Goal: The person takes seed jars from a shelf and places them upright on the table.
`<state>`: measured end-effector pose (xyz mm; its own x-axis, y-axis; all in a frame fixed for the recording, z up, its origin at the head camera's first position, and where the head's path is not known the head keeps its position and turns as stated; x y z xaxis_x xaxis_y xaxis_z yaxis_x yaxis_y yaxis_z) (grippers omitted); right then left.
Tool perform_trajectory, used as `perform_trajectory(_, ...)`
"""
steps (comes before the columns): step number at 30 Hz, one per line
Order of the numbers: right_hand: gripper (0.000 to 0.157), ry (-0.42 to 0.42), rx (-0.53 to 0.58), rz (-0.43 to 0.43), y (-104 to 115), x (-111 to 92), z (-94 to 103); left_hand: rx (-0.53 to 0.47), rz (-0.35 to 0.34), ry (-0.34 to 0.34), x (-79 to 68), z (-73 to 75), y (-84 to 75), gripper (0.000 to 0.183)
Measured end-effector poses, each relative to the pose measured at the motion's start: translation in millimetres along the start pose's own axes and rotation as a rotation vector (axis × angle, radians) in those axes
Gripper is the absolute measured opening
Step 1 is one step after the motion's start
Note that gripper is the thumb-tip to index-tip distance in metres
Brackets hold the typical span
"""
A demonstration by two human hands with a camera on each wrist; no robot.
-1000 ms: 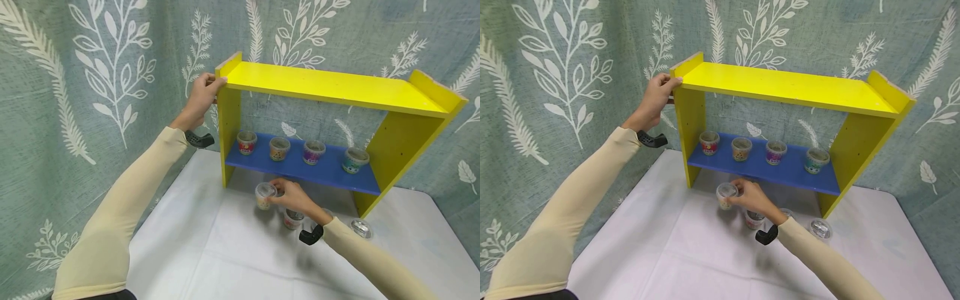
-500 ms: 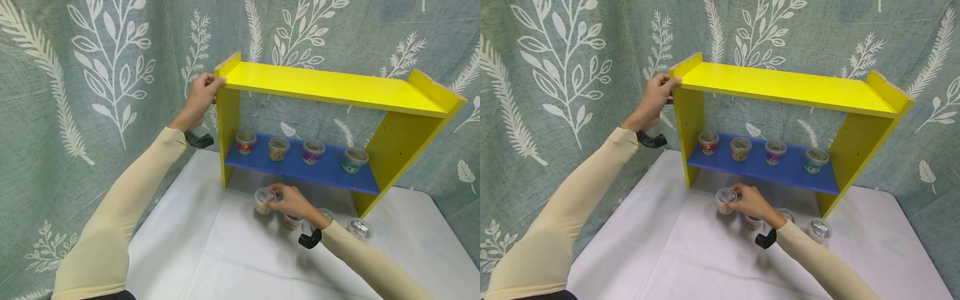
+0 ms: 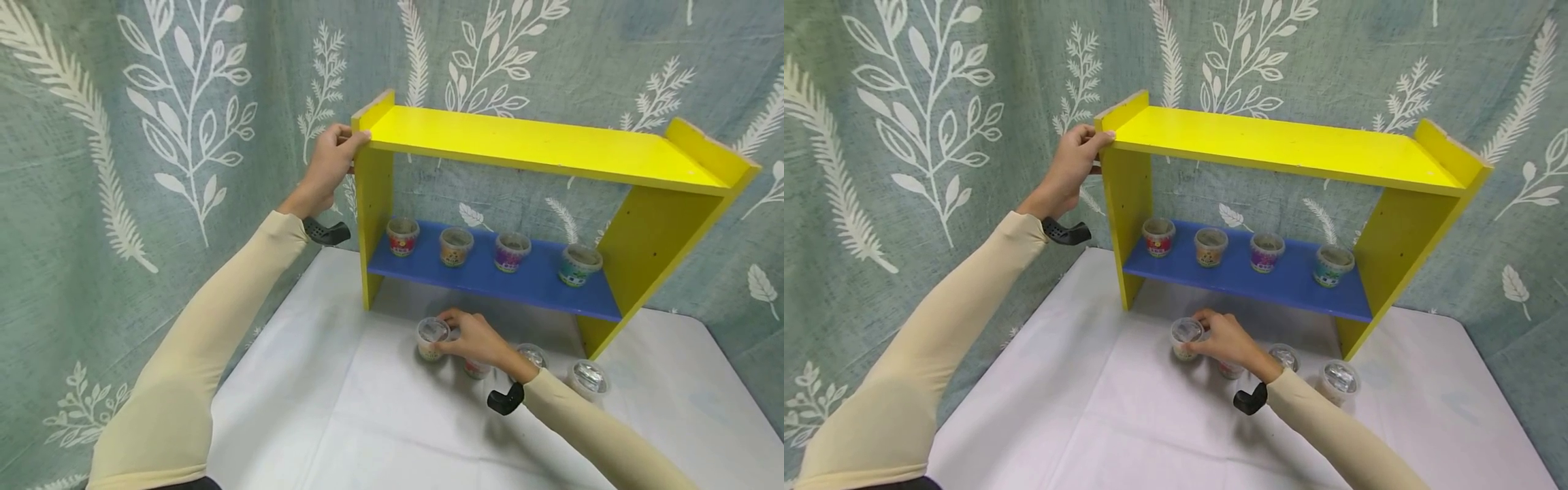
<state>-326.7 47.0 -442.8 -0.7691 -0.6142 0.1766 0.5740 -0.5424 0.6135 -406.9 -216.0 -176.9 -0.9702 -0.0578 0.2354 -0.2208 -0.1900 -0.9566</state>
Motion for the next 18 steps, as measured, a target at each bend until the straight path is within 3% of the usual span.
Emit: perform_trajectory(18,0.063,0.010,-0.026,0.025,0.0,-4.2,-6.8,-0.003,-0.001,-0.004,0.1,-1.1,1.3,0.034)
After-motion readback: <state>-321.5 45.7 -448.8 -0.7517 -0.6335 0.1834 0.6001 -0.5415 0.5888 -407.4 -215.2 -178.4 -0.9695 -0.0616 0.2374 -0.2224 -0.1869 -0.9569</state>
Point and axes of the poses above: each hand's wrist, its own x-axis towards the middle knuckle, its own z-axis out of the back of the hand, y = z × x, the point moved 9 cm from there along x, towards the middle knuckle, and after that the axes turned 8 degrees about z, right-handed, at the moved point
